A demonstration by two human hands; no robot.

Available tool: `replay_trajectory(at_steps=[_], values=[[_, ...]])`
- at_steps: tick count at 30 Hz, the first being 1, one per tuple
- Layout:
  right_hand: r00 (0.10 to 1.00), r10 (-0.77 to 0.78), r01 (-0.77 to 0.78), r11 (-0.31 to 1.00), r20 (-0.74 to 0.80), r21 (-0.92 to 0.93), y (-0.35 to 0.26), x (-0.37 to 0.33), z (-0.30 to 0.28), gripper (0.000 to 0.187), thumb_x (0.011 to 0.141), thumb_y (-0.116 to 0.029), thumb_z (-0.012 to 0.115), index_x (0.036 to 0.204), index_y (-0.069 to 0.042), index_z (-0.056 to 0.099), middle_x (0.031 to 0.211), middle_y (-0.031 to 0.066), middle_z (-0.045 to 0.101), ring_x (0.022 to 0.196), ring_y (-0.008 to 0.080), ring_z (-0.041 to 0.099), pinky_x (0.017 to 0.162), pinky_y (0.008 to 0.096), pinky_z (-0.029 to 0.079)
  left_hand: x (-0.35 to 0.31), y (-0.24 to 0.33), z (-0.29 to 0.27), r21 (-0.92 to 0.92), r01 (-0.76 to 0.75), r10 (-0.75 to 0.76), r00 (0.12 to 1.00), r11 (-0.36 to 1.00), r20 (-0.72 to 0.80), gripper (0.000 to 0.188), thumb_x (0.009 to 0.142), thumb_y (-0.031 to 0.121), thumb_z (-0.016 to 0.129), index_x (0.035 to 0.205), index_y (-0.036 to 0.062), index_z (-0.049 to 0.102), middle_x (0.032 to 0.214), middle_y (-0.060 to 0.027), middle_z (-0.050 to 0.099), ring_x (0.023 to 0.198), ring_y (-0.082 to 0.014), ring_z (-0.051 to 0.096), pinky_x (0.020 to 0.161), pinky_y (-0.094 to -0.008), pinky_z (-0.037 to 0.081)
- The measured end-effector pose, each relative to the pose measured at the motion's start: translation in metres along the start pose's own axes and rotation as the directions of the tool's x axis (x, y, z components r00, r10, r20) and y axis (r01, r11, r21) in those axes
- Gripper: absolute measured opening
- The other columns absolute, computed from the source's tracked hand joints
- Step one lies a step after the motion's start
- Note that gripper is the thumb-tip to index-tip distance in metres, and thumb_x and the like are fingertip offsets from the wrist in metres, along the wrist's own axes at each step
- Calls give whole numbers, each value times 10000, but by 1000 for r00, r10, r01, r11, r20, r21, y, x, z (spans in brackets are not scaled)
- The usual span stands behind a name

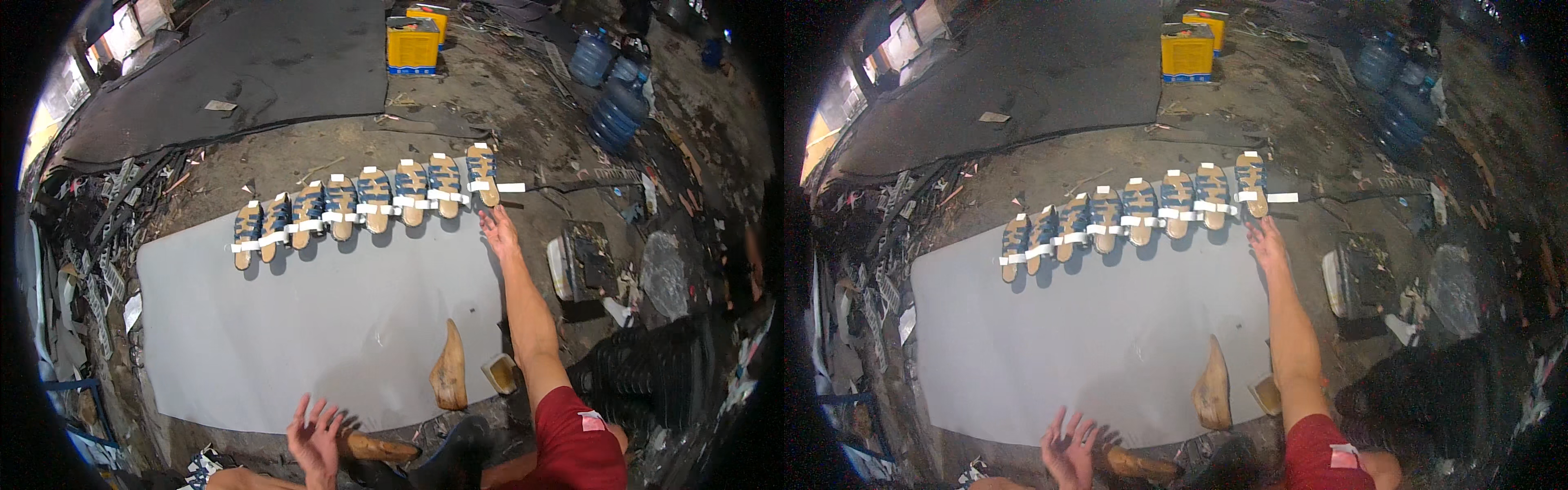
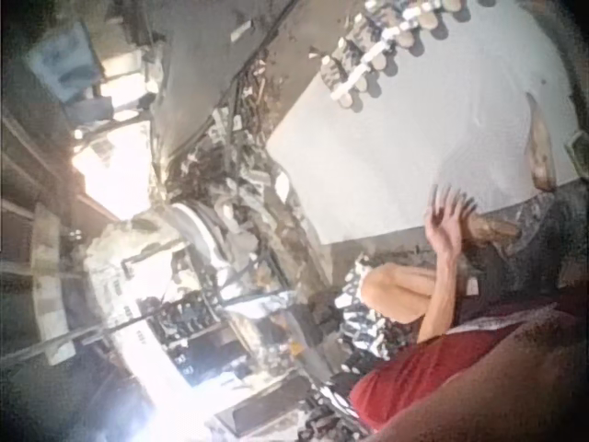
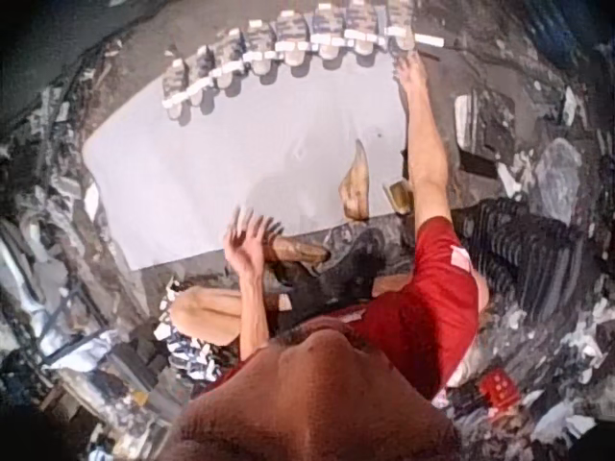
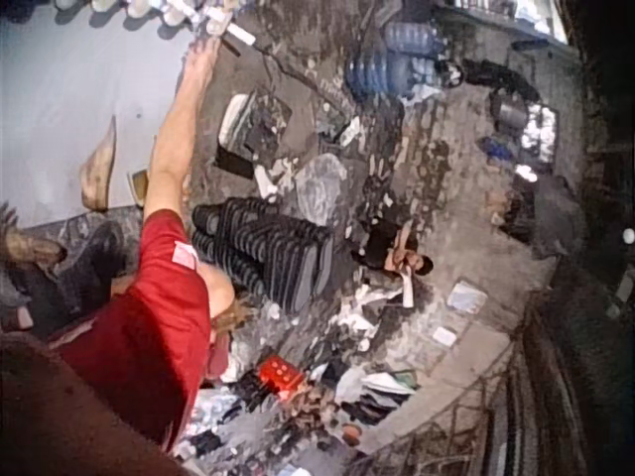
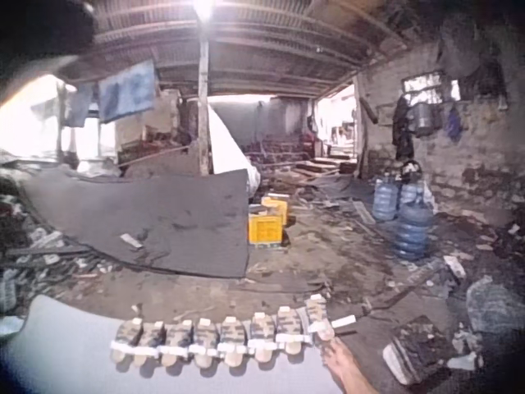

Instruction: The person sits on the floor and applies glue to the soles of sandals using a brush. They insert wooden shoe trees into the sandals, apply glue to the sole, and place the finished sandals in a row on a gray sheet.

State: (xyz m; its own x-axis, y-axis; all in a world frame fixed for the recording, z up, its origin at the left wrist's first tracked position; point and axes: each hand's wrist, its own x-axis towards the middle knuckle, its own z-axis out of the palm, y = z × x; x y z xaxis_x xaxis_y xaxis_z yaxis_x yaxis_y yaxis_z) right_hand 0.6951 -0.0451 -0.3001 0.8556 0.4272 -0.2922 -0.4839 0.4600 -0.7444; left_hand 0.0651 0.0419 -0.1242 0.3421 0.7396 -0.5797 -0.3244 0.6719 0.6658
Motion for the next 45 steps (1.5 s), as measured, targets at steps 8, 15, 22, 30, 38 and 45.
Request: replay_trajectory(at_steps=[8, 15, 22, 30, 38, 45], values=[[994, 109, -109, 994, 8, -30, 29, 15, -10, 489, 1069, -374, 650, 1458, -106, 523, 1317, 88, 648, 1110, 232, 635, 870, 368, 523, -14, 24, -55, -101, -17, 14, 1000, 995, -28, 712, 1025, 385, 605, 1596, -2, 427, 1513, -280, 512, 1352, -430, 531, 1200, -570, 397], [957, -189, 52, 861, -222, -505, 26, 14, -8, 381, 1041, -337, 704, 1348, -143, 589, 1080, 70, 685, 792, 172, 663, 604, 291, 538, -13, 12, -43, -208, 24, -15, 999, 978, 44, 699, 1030, 365, 600, 1591, -11, 422, 1467, -266, 540, 1321, -411, 550, 1159, -545, 446], [958, -109, 5, 932, -265, -363, 20, 5, -4, 340, 1044, -352, 656, 1276, -106, 615, 1116, 91, 658, 768, 180, 658, 578, 299, 540, -33, 26, -60, -233, -31, 49, 996, 972, 72, 704, 1030, 336, 609, 1606, -6, 393, 1454, -256, 547, 1322, -401, 553, 1151, -520, 454], [910, -230, 96, 927, -346, -364, 58, -154, -16, 336, 1076, -410, 574, 1039, -84, 643, 875, 30, 617, 696, 148, 593, 579, 293, 478, -45, 27, -42, -113, -212, 202, 975, 971, -90, 190, 1039, 224, 650, 1111, 51, 618, 989, -64, 656, 957, -249, 673, 946, -462, 554], [989, -25, 105, 815, 146, -570, 134, -420, 97, 488, 1100, -398, 556, 1413, -23, 553, 1253, 104, 610, 1044, 175, 619, 915, 369, 530, -69, -21, 29, 450, -480, 381, 876, 753, 296, 358, 1088, 188, 561, 1356, -43, 617, 1358, -186, 665, 1315, -287, 615, 1149, -394, 460], [753, 237, 145, 850, 614, -506, 121, -545, 140, 681, 1146, -420, 366, 1676, -27, 197, 1693, 138, 275, 1546, 251, 267, 1266, 374, 212, -101, -25, 64, 400, -622, 419, 766, 673, 488, 752, 1121, 332, 444, 1674, -61, 119, 1770, -245, 73, 1650, -339, 31, 1322, -422, 40]])
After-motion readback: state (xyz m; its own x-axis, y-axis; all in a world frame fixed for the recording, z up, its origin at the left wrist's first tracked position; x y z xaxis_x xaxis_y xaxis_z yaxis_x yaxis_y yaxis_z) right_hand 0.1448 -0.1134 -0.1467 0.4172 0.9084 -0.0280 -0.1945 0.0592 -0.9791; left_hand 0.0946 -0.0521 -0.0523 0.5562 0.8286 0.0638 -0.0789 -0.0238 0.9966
